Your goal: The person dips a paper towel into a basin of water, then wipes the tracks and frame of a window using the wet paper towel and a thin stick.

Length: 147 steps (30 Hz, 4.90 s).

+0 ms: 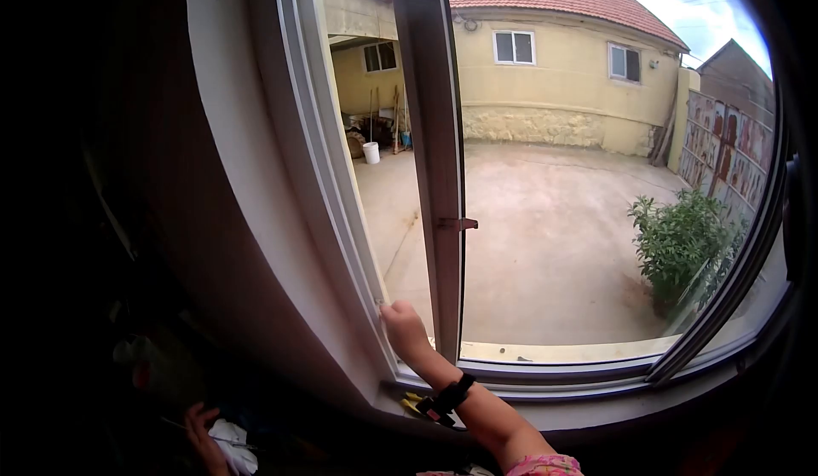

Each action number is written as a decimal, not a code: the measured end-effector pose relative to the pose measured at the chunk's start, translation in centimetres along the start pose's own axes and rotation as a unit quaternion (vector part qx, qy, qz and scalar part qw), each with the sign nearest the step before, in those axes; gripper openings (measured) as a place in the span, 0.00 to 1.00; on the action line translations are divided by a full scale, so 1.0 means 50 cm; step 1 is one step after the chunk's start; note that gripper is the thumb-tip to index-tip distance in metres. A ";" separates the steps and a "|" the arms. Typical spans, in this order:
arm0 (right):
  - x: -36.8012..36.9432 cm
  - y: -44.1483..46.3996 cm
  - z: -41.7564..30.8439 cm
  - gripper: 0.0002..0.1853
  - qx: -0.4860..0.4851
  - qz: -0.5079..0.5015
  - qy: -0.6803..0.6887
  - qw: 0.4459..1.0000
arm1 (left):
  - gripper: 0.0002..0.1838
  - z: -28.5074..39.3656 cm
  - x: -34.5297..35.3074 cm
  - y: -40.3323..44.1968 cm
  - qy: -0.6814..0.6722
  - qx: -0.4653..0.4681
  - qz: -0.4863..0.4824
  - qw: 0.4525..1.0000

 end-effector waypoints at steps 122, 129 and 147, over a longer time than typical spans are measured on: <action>-0.337 0.579 -0.264 0.15 -0.118 0.275 0.171 0.939 | 0.23 0.039 -0.046 -0.240 0.076 -0.032 0.130 0.988; -0.246 0.400 -0.184 0.12 -0.064 0.133 0.102 0.984 | 0.22 0.018 -0.036 -0.244 0.057 -0.073 0.120 0.988; -0.221 0.259 -0.127 0.05 -0.107 0.213 0.224 0.945 | 0.21 0.083 0.041 -0.234 0.073 -0.049 0.063 0.994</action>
Point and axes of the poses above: each hand's wrist, its own y-axis towards the middle knuckle, its own x-axis out of the palm, z = x × y, the point moved 2 cm from there along y, towards the middle knuckle, and after that the axes turned 11 degrees about -x, right-handed, at the moved point
